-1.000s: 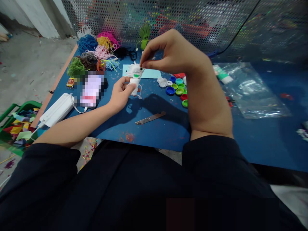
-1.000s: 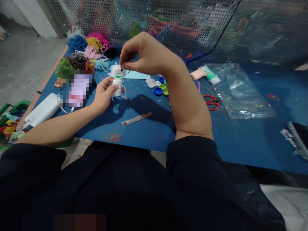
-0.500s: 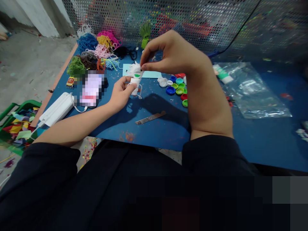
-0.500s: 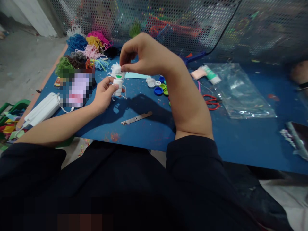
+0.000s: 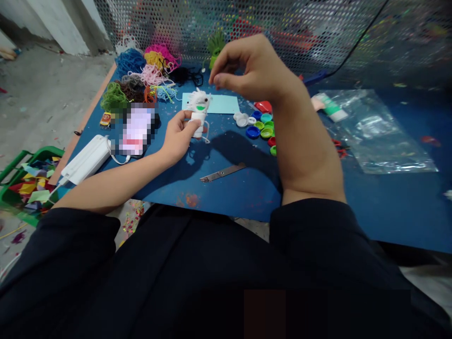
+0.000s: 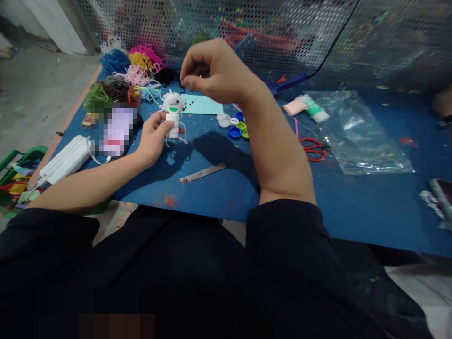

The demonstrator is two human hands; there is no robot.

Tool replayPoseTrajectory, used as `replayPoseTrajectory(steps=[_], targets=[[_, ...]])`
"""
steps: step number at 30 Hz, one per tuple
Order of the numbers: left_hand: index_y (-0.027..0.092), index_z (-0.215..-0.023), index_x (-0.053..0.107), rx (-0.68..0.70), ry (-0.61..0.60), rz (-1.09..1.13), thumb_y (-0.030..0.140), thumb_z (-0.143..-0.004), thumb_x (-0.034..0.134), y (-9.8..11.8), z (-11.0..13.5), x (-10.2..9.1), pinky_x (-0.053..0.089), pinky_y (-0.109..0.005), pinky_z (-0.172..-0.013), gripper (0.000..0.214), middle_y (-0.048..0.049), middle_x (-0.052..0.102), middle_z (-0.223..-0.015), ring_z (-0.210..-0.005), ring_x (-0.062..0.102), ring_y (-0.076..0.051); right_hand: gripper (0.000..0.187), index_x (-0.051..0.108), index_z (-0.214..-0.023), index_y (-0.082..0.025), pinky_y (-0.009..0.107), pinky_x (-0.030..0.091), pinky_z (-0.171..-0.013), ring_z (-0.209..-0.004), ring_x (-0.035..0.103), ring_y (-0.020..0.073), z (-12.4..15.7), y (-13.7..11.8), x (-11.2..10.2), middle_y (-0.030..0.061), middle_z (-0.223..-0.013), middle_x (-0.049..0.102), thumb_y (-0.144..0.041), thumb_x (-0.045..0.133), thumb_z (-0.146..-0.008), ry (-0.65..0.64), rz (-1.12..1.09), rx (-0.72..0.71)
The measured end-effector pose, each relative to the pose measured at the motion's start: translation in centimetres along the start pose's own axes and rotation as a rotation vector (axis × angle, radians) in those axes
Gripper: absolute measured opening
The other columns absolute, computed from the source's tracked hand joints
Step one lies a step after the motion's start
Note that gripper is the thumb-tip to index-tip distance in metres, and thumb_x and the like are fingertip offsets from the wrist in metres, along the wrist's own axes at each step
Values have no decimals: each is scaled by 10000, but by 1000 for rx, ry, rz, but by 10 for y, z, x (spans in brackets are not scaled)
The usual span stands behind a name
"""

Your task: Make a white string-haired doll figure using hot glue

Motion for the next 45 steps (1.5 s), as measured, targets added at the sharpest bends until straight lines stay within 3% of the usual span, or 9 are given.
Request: replayPoseTrajectory(steps=[2,6,11,18,22,27,32,40,45], targets=[[195,-1044,585,5,33,-2,540,-937,708,1,-1,-3,632,-354,-748,382,-72,725,-884,-834,761,-213,138,768,-1074,-118,256,480,-737,-798,639,118,-2,34,11,83,-979,783,-134,677,-972,51,166,127],[202,-1041,576,-18,61,-7,591,-955,682,0,-2,-7,631,-347,-750,413,-78,721,-910,-879,771,-224,295,768,-1236,-105,319,448,-908,-1015,641,174,2,93,53,167,-1292,767,-62,644,-972,-151,493,259],[203,-996,580,-46,49,47,557,-907,750,0,2,-4,622,-310,-680,403,-77,747,-896,-836,776,-217,397,702,-1346,-143,310,394,-942,-1034,599,131,7,120,83,151,-1412,711,-69,599,-970,-256,628,286],[212,-1022,625,-37,64,44,536,-934,759,4,4,-5,620,-279,-651,361,-65,759,-891,-834,782,-204,322,730,-894,-209,382,408,-1012,-1027,618,174,-5,109,84,101,-1117,803,-424,504,-974,-100,469,191],[219,-987,611,-18,115,46,576,-927,755,2,0,-10,603,-262,-619,389,-52,742,-886,-794,769,-184,252,701,-844,-218,422,427,-1016,-1107,654,249,-3,101,92,124,-1113,798,-334,521,-978,-206,452,256],[215,-977,589,-12,70,36,596,-923,753,1,1,-7,612,-289,-638,418,-61,729,-857,-814,779,-204,225,668,-798,-162,299,419,-923,-989,605,148,-4,101,92,93,-937,772,-248,560,-975,-111,398,254],[217,-978,589,-24,48,13,488,-924,741,6,6,-2,603,-280,-638,315,-32,718,-765,-751,755,-182,165,707,-943,-152,297,435,-877,-989,607,176,-4,105,94,126,-1095,779,-247,581,-992,-106,497,350],[229,-946,595,-27,-7,8,421,-888,735,9,10,4,585,-276,-612,245,-34,754,-818,-709,740,-153,326,721,-1215,-173,396,485,-920,-1149,674,321,-4,101,97,171,-1358,725,-309,479,-1043,-194,582,445],[232,-960,600,-42,2,13,454,-852,779,6,8,3,590,-266,-614,306,-30,762,-821,-712,737,-146,373,744,-1218,-169,424,498,-959,-1169,676,330,-9,95,72,165,-1354,737,-306,453,-1028,-122,583,450]])
Point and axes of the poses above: each hand's wrist, its own z-axis away from the middle knuckle, its own x-axis out of the palm, y = z × x, the point moved 5 cm from there along -z, towards the middle knuckle
